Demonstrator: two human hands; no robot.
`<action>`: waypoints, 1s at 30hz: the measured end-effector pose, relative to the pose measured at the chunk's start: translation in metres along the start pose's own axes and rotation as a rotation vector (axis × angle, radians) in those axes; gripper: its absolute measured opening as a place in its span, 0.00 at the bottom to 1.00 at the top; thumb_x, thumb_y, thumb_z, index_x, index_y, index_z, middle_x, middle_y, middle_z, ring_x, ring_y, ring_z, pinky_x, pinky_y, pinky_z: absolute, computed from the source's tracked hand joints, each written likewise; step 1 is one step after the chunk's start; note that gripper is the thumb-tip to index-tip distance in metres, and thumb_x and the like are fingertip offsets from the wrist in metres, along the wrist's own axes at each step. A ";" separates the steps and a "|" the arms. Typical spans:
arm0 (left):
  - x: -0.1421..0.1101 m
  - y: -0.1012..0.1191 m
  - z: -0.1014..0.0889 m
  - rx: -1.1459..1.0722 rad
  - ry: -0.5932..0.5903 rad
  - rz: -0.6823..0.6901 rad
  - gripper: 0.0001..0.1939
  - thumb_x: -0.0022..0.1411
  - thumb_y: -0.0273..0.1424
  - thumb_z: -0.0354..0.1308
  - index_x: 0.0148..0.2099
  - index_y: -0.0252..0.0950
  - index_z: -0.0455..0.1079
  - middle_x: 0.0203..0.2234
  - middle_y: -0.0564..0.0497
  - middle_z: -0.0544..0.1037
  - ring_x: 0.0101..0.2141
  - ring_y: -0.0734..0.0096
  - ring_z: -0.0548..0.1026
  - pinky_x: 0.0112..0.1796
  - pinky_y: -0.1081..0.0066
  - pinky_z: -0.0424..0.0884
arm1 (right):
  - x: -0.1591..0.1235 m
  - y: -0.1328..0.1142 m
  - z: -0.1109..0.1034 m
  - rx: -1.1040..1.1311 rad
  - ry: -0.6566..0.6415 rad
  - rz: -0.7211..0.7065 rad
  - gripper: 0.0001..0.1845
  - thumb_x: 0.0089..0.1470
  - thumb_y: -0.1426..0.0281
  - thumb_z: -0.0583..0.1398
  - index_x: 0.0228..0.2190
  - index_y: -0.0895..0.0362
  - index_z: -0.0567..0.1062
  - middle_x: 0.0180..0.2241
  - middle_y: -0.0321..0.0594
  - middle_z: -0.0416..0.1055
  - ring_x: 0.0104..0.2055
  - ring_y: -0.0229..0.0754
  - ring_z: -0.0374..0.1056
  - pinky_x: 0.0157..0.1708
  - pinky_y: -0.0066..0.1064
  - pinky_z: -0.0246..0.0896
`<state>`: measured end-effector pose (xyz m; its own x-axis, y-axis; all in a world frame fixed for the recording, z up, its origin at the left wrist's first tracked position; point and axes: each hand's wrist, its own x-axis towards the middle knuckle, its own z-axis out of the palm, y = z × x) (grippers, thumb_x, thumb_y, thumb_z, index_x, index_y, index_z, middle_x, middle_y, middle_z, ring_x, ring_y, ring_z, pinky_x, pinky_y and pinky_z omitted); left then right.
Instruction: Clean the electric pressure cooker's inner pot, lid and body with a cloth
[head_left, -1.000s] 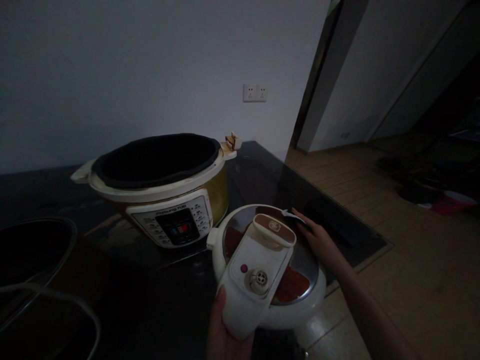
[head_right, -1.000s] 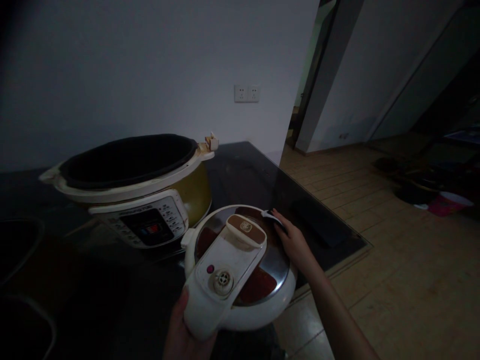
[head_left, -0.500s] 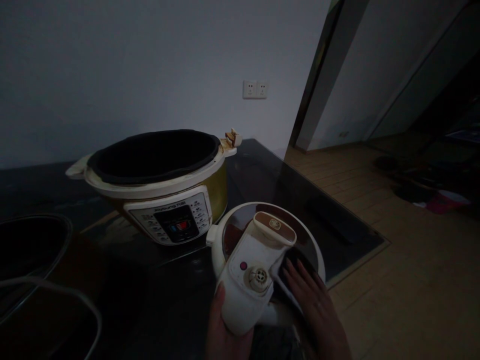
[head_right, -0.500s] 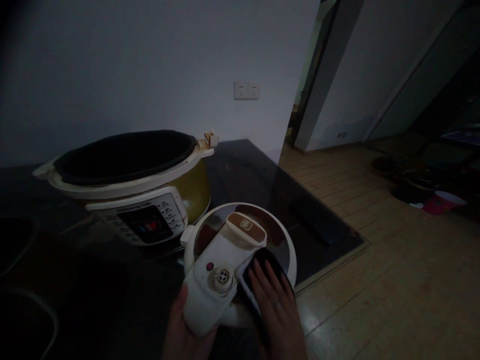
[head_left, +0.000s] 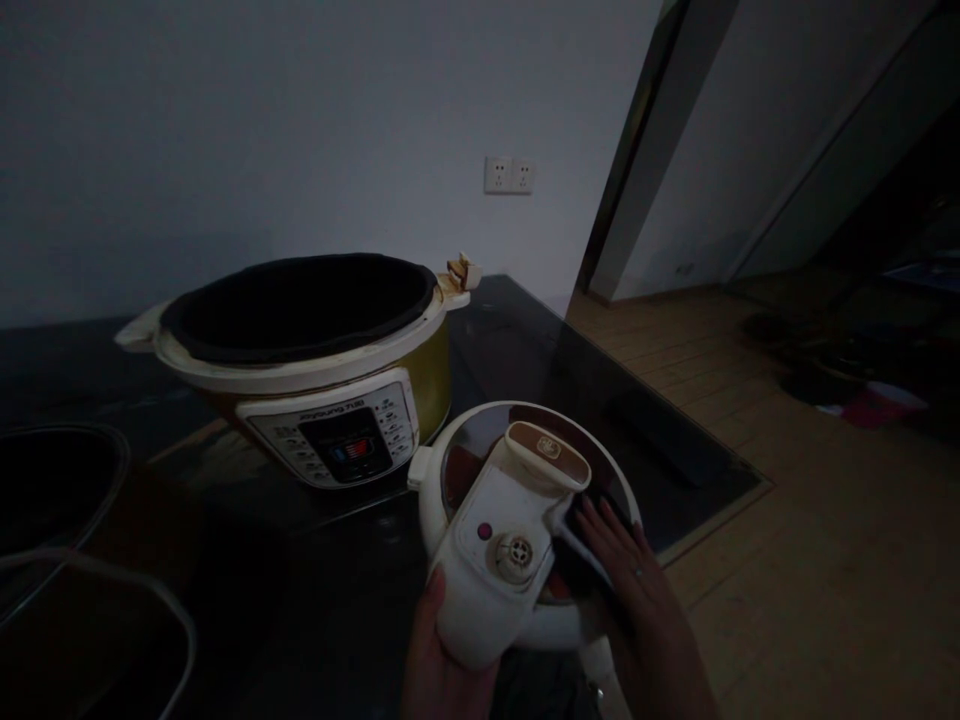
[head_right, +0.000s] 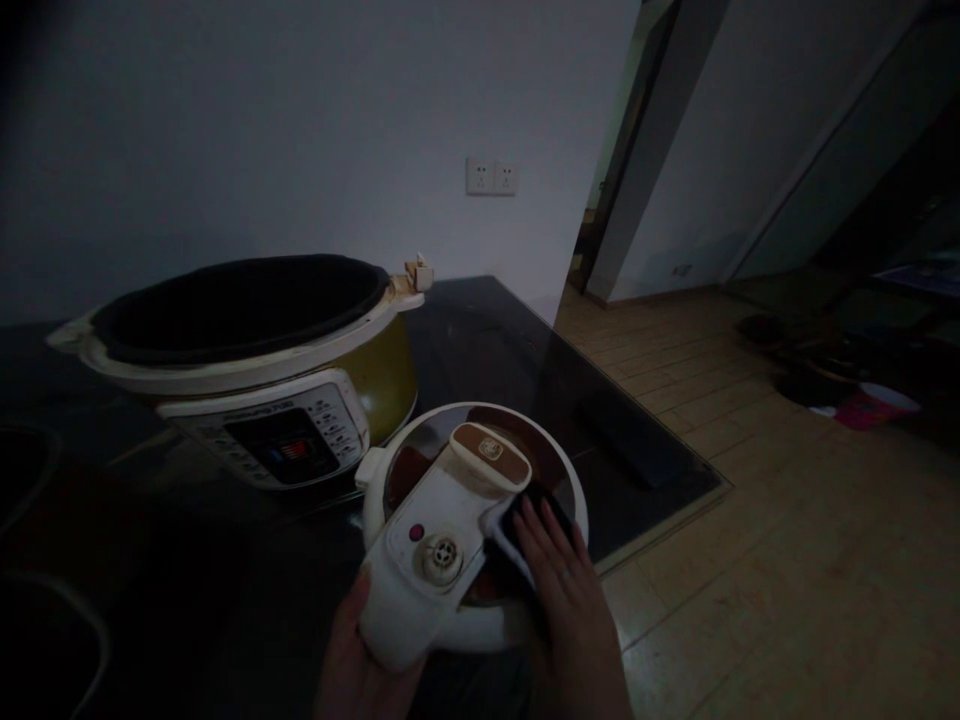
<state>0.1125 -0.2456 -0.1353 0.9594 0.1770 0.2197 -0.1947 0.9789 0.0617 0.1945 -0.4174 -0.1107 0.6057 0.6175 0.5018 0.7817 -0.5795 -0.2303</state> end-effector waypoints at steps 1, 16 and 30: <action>0.000 0.000 0.000 -0.007 -0.017 -0.002 0.25 0.71 0.37 0.30 0.60 0.44 0.62 0.58 0.50 0.65 0.57 0.65 0.65 0.60 0.63 0.51 | 0.004 0.006 0.000 0.041 -0.008 0.050 0.33 0.58 0.76 0.48 0.64 0.50 0.49 0.63 0.42 0.55 0.65 0.48 0.48 0.59 0.54 0.51; -0.005 0.002 -0.012 0.043 -0.021 -0.020 0.26 0.71 0.37 0.30 0.61 0.44 0.62 0.58 0.50 0.66 0.58 0.67 0.64 0.62 0.63 0.43 | 0.125 0.100 0.017 0.531 -0.325 0.070 0.24 0.60 0.62 0.51 0.57 0.51 0.65 0.63 0.40 0.54 0.67 0.46 0.43 0.64 0.49 0.39; -0.004 0.001 -0.012 0.055 0.044 -0.009 0.23 0.70 0.38 0.37 0.58 0.43 0.67 0.56 0.49 0.70 0.58 0.62 0.65 0.63 0.60 0.41 | 0.234 0.061 0.025 0.467 -0.584 -0.238 0.20 0.61 0.66 0.51 0.53 0.52 0.70 0.59 0.35 0.62 0.61 0.39 0.58 0.59 0.33 0.52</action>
<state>0.1111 -0.2445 -0.1481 0.9689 0.1740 0.1759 -0.1961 0.9736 0.1172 0.3877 -0.2952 -0.0289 0.2926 0.9518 0.0916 0.8035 -0.1928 -0.5632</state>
